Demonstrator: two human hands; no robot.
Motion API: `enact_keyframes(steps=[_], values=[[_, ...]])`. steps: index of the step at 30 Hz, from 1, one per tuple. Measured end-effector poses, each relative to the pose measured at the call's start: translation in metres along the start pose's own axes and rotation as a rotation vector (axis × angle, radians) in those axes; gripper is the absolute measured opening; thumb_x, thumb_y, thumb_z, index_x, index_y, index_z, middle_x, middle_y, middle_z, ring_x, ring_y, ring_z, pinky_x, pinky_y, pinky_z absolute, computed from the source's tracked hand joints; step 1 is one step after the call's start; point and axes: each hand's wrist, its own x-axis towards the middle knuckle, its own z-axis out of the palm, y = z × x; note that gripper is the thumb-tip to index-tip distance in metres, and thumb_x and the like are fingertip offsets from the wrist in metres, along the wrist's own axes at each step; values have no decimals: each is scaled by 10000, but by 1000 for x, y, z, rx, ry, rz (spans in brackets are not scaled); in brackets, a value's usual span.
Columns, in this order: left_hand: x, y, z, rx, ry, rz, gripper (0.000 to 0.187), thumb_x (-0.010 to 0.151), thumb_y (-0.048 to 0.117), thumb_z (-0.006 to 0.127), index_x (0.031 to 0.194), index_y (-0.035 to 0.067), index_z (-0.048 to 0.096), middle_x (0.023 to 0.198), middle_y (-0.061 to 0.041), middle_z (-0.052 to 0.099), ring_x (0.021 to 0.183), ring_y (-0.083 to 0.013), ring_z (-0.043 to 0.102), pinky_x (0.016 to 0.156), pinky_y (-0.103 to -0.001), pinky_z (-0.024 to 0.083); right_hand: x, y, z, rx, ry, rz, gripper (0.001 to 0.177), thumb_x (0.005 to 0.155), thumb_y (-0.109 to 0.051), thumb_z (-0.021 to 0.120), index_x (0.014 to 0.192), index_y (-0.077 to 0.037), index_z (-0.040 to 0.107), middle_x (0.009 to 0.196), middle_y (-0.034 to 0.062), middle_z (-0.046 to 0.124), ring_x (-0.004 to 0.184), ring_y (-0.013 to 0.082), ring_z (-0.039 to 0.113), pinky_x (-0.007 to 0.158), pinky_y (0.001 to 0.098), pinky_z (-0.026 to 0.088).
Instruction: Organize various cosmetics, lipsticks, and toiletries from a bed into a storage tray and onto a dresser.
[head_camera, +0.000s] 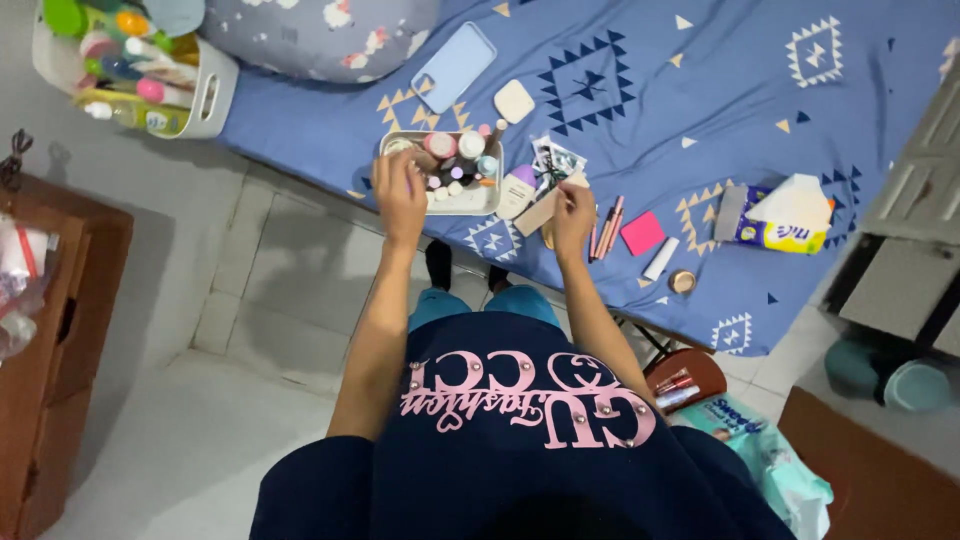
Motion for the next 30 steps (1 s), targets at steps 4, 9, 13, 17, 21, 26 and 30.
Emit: enact_keyframes(steps=[4,9,13,17,21,26,30], values=[[-48,19,5,-115,-6,-62,131,1009,-44,573,1121,-22,638,1034,-188,627,982,-377,612,852,-466,491,-31,74,-33,-253,324,190,126,953,-22,651,1049,-21,733,942,171,667,873,300,645,794,402,512],[-96,39,17,-202,-277,5,159,972,-18,575,1123,1,623,1004,-199,646,925,-401,636,811,-476,520,-51,126,-60,-412,260,238,169,893,-127,749,999,-3,705,935,183,673,885,366,632,804,481,498],[-94,58,27,-244,-415,26,203,957,-5,584,1155,8,627,1010,-195,661,914,-395,653,795,-470,534,-49,127,-66,-412,231,221,204,859,-128,749,1007,0,692,948,188,667,897,365,632,811,480,503],[-92,75,36,-291,-479,116,221,955,-2,576,1171,17,617,1018,-179,670,930,-383,668,806,-457,546,-47,143,-67,-451,154,438,209,887,-213,795,931,-31,701,927,164,682,927,350,640,864,479,501],[-100,81,54,-305,-541,136,188,964,11,573,1148,24,609,1008,-162,674,925,-371,679,798,-453,553,-47,132,-75,-421,297,291,328,748,-190,847,911,7,643,936,221,639,899,396,615,808,483,500],[-105,99,63,-341,-642,43,194,968,28,562,1154,34,615,999,-150,679,903,-359,688,753,-453,556,-42,106,-71,-323,70,303,461,795,-220,850,1026,56,562,936,262,633,911,447,608,807,523,473],[-120,100,86,-367,-709,-38,156,990,73,578,1136,52,627,989,-130,701,890,-333,706,742,-444,557,-58,188,-37,-519,-67,-41,309,907,-130,697,1083,40,508,977,292,606,901,485,614,785,539,492]])
